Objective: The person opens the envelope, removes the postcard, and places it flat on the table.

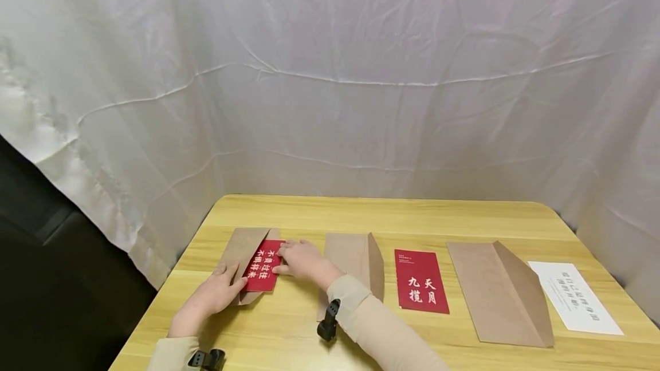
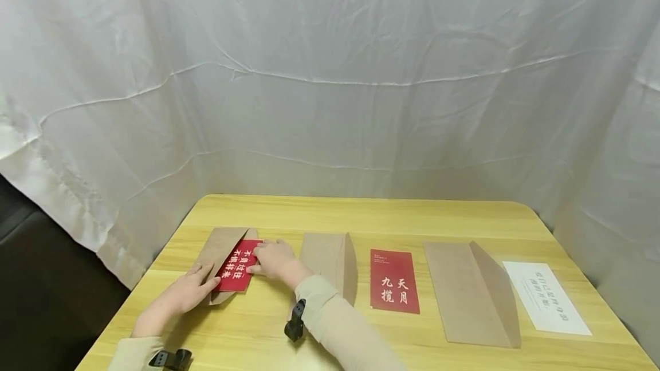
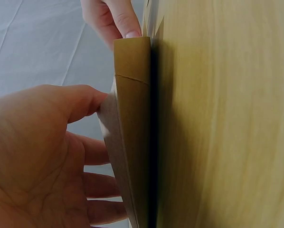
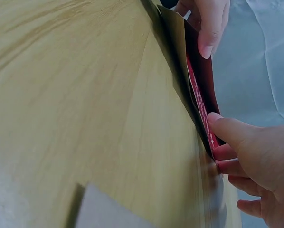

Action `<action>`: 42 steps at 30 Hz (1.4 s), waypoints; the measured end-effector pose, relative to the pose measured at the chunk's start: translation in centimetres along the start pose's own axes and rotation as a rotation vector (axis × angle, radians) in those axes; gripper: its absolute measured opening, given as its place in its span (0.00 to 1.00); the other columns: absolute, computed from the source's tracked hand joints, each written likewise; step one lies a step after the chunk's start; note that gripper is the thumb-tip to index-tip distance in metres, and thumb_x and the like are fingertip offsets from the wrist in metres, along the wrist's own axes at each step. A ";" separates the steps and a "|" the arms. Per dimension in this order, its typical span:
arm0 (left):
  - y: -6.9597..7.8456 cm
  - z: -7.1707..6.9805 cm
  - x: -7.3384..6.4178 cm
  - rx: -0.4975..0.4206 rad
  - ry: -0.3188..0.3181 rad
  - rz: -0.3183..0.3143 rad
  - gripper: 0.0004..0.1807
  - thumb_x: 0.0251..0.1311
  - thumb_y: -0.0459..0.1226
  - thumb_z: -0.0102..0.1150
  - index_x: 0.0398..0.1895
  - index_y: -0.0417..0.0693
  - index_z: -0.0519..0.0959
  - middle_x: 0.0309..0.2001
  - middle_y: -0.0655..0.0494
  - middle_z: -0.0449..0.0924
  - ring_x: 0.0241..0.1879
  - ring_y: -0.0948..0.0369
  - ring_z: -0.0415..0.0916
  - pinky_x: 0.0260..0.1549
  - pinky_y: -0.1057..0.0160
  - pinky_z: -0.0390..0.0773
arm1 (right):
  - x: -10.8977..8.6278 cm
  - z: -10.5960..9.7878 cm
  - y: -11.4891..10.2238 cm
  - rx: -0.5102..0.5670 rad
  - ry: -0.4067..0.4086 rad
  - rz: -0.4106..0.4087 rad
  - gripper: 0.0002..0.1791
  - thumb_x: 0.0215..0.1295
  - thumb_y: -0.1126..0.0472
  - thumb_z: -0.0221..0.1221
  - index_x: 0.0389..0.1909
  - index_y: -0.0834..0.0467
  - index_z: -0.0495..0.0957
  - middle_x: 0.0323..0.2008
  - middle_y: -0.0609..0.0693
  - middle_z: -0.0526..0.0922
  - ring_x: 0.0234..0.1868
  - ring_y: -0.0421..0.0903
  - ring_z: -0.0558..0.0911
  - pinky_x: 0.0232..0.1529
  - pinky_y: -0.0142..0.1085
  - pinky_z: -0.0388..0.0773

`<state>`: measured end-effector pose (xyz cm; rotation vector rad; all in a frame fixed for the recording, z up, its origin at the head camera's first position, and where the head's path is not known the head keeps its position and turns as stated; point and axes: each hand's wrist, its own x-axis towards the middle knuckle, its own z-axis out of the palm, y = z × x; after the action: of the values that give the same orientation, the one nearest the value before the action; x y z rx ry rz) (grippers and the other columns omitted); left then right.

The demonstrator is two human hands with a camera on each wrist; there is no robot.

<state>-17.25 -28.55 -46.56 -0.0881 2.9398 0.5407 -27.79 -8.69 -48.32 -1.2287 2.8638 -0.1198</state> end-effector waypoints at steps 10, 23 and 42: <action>0.0 0.1 0.0 -0.003 -0.009 0.005 0.35 0.72 0.48 0.44 0.70 0.30 0.59 0.69 0.21 0.53 0.70 0.30 0.52 0.62 0.33 0.63 | 0.8 0.5 -0.6 -0.047 0.053 0.042 0.33 0.66 0.33 0.50 0.58 0.53 0.74 0.64 0.50 0.75 0.66 0.46 0.72 0.67 0.42 0.70; 0.3 0.0 -0.3 -0.009 -0.011 0.002 0.34 0.71 0.47 0.44 0.71 0.30 0.59 0.70 0.21 0.51 0.70 0.30 0.51 0.62 0.33 0.63 | 1.5 1.2 -0.8 -0.063 0.036 0.145 0.44 0.65 0.29 0.47 0.71 0.57 0.62 0.68 0.54 0.67 0.71 0.50 0.65 0.70 0.47 0.66; 0.2 0.0 -0.2 -0.009 -0.007 0.016 0.34 0.71 0.46 0.46 0.70 0.28 0.60 0.69 0.20 0.52 0.70 0.30 0.50 0.63 0.33 0.63 | 1.8 1.0 -0.4 -0.039 0.197 0.239 0.31 0.67 0.37 0.54 0.56 0.59 0.72 0.41 0.49 0.70 0.42 0.43 0.67 0.43 0.33 0.72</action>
<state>-17.13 -28.33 -46.41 -0.0630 2.9337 0.5556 -28.68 -10.38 -49.23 -0.9167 3.1701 -0.1900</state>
